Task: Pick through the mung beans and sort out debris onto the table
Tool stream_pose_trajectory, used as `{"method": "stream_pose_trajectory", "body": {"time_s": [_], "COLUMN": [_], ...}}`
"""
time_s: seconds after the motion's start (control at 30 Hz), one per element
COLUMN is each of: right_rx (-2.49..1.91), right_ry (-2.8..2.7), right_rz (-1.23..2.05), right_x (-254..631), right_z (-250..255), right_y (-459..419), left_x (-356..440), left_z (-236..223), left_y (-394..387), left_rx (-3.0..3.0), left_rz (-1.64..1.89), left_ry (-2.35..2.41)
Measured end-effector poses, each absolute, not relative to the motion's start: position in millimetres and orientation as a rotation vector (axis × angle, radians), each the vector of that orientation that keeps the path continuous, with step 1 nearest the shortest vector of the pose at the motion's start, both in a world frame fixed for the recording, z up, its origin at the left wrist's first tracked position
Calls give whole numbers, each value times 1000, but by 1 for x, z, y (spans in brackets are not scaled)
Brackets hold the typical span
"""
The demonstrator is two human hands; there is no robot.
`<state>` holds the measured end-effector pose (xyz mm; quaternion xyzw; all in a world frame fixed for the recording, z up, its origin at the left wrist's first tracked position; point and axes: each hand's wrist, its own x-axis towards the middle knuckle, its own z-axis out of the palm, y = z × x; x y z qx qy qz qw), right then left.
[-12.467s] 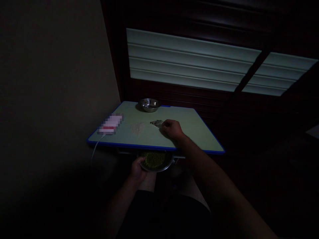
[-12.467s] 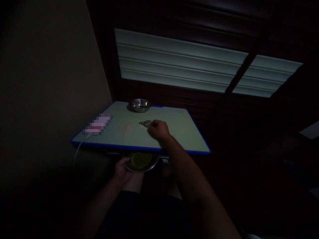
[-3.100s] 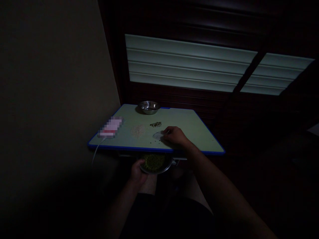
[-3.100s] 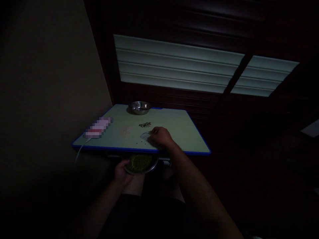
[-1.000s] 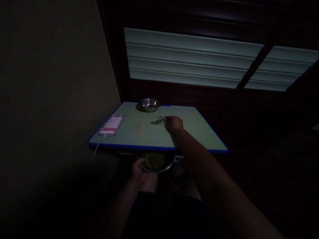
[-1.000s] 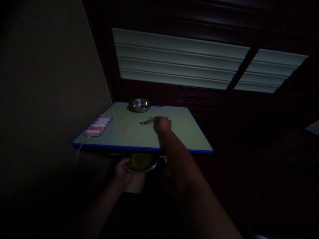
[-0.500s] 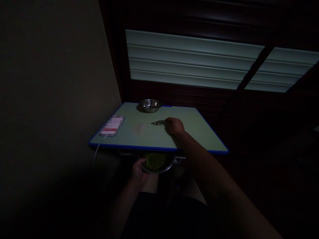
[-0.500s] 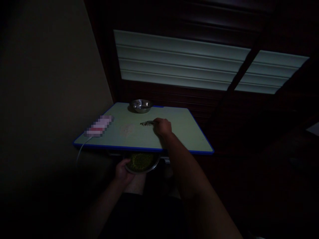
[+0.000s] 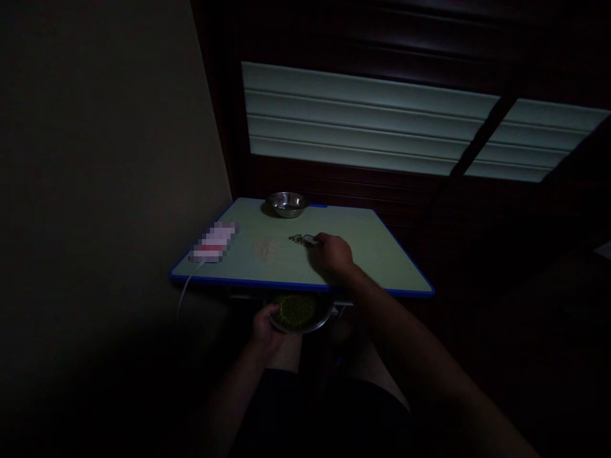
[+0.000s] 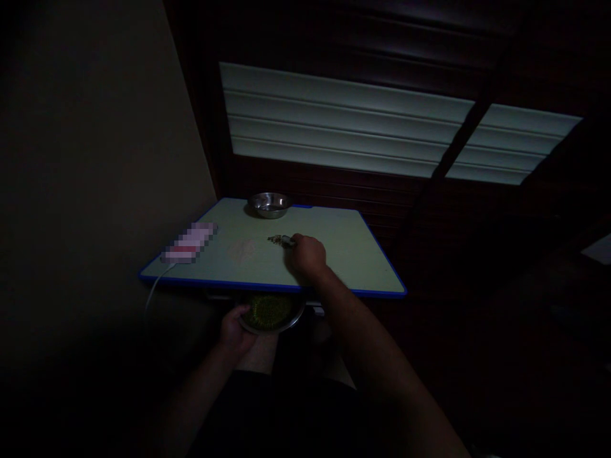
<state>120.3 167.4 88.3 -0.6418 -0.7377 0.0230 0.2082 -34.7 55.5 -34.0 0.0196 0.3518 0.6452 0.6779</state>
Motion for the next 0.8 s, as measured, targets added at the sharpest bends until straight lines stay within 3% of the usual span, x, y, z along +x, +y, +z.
{"method": "stream_pose_trajectory", "body": {"time_s": [0.33, 0.8], "right_rx": [-1924, -1842], "right_ry": [-1660, -1746], "right_rz": [211, 141], "right_x": [153, 144], "right_z": [89, 83], "right_y": [186, 167], "left_x": [-34, -35], "left_z": [-30, -31], "left_y": [53, 53], "left_rx": [43, 31], "left_rz": [1452, 1465], "left_ry": [767, 777]}}
